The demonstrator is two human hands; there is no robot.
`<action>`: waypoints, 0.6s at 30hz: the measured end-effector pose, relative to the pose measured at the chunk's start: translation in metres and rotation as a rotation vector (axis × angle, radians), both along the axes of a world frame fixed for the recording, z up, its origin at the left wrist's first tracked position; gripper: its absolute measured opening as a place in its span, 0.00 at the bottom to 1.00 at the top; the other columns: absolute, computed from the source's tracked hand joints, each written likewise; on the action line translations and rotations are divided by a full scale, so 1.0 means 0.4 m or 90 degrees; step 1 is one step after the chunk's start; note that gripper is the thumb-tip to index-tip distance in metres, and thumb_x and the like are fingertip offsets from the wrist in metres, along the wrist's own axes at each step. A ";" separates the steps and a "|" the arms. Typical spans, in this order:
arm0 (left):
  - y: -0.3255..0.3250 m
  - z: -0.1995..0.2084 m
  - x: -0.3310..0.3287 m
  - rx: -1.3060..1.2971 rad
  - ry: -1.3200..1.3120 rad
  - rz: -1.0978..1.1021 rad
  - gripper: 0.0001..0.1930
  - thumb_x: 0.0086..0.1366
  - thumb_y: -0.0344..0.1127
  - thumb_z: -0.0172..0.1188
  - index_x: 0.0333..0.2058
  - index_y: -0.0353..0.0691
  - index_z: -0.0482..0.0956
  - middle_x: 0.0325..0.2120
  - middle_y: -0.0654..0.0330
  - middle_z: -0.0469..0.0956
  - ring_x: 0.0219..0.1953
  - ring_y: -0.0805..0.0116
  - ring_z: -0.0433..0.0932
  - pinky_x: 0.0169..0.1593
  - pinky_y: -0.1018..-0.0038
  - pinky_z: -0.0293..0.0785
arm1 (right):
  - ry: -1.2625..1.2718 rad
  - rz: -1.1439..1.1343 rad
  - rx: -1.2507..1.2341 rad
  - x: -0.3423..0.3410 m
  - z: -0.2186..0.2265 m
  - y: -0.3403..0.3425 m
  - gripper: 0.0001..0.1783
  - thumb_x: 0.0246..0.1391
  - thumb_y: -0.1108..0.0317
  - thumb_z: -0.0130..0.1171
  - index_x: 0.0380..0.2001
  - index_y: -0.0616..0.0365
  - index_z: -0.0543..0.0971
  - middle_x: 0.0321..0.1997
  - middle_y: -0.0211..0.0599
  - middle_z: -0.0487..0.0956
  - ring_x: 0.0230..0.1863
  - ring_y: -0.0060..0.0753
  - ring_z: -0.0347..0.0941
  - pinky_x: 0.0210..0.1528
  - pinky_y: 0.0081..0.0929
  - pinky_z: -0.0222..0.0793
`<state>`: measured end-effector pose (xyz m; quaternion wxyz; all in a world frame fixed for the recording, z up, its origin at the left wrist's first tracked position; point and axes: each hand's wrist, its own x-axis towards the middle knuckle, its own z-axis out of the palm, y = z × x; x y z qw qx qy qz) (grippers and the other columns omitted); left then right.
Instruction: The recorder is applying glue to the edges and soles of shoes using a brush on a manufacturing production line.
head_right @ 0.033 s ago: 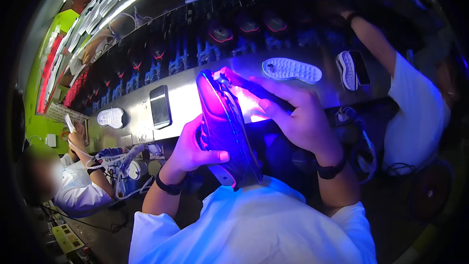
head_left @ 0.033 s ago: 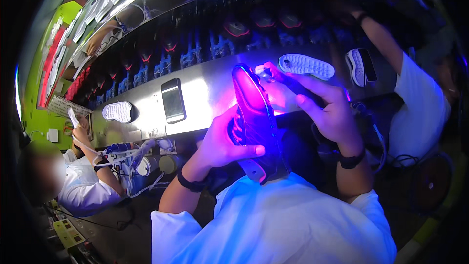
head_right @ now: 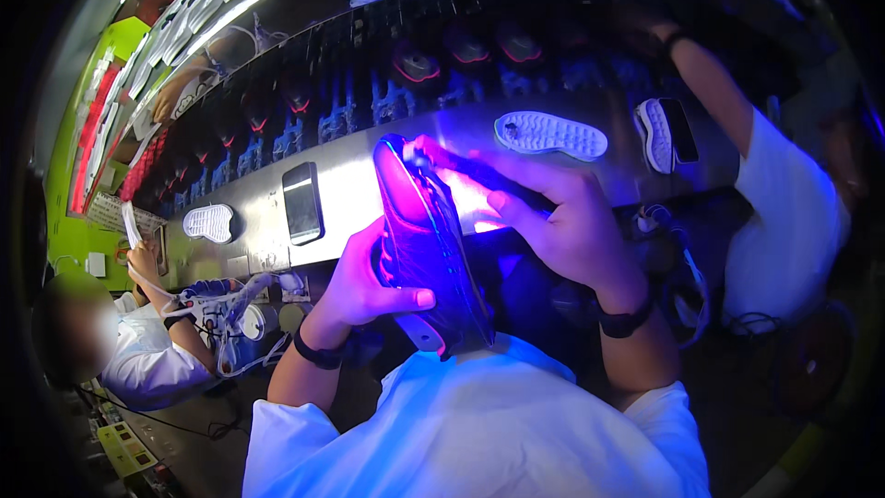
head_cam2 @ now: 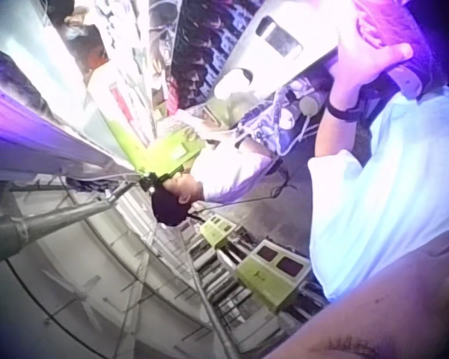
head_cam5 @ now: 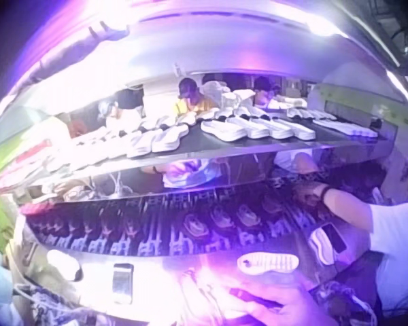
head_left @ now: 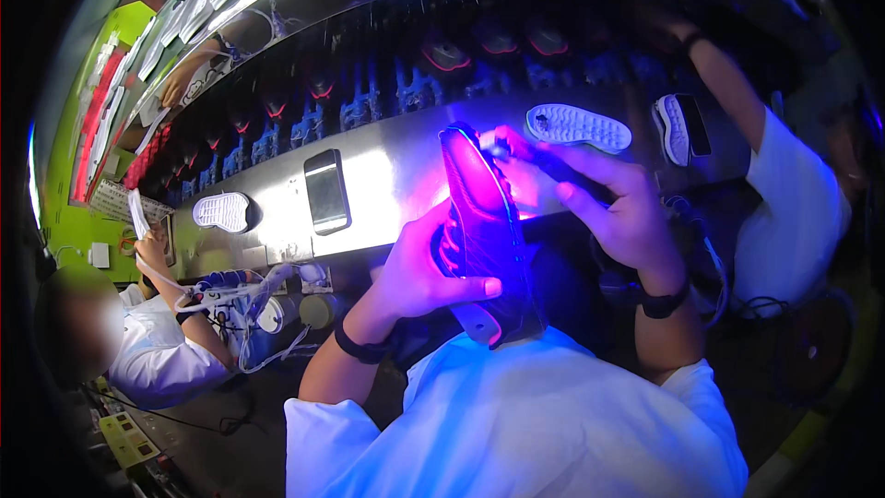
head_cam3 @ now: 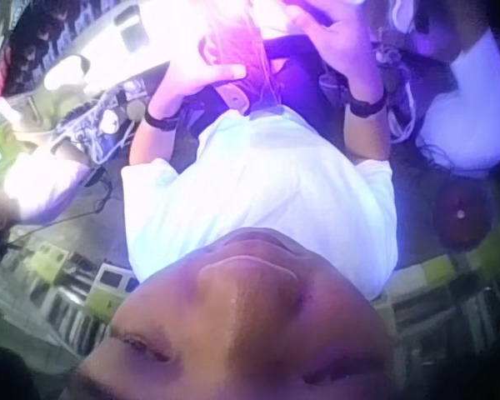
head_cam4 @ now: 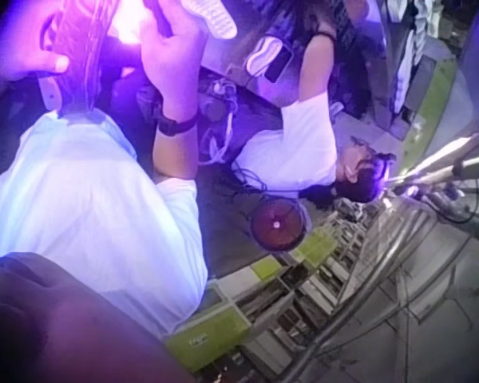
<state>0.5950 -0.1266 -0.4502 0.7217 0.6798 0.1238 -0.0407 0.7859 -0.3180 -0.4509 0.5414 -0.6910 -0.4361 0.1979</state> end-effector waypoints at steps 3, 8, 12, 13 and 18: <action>0.007 -0.018 0.012 0.008 0.017 -0.001 0.42 0.48 0.38 0.81 0.60 0.35 0.70 0.49 0.59 0.80 0.52 0.68 0.79 0.59 0.68 0.73 | 0.013 0.010 -0.046 0.014 -0.038 -0.030 0.22 0.56 0.71 0.68 0.55 0.64 0.80 0.50 0.44 0.85 0.49 0.33 0.81 0.54 0.29 0.73; 0.019 -0.034 0.041 -0.027 0.078 0.014 0.40 0.48 0.37 0.81 0.58 0.33 0.71 0.48 0.59 0.81 0.50 0.70 0.79 0.58 0.69 0.74 | 0.068 0.035 -0.078 0.014 -0.075 -0.058 0.23 0.57 0.72 0.66 0.57 0.60 0.79 0.48 0.43 0.85 0.48 0.30 0.80 0.54 0.27 0.71; 0.020 -0.070 0.046 -0.075 0.103 0.034 0.36 0.53 0.36 0.77 0.58 0.33 0.71 0.47 0.59 0.81 0.50 0.70 0.79 0.57 0.70 0.74 | 0.059 0.006 -0.097 -0.007 -0.114 -0.055 0.23 0.55 0.72 0.67 0.56 0.60 0.80 0.47 0.45 0.85 0.48 0.35 0.81 0.53 0.29 0.72; 0.019 -0.080 0.044 -0.092 0.101 0.037 0.35 0.56 0.37 0.76 0.59 0.33 0.71 0.48 0.59 0.81 0.50 0.70 0.80 0.56 0.69 0.74 | 0.049 -0.009 -0.096 -0.016 -0.125 -0.052 0.22 0.55 0.72 0.68 0.54 0.60 0.81 0.45 0.45 0.85 0.47 0.37 0.82 0.52 0.30 0.73; 0.015 -0.112 0.048 -0.167 0.127 0.097 0.31 0.58 0.35 0.74 0.58 0.33 0.71 0.47 0.59 0.81 0.49 0.71 0.80 0.55 0.70 0.75 | 0.079 -0.010 -0.107 -0.038 -0.174 -0.062 0.23 0.53 0.75 0.68 0.54 0.61 0.81 0.44 0.46 0.86 0.44 0.37 0.83 0.50 0.30 0.74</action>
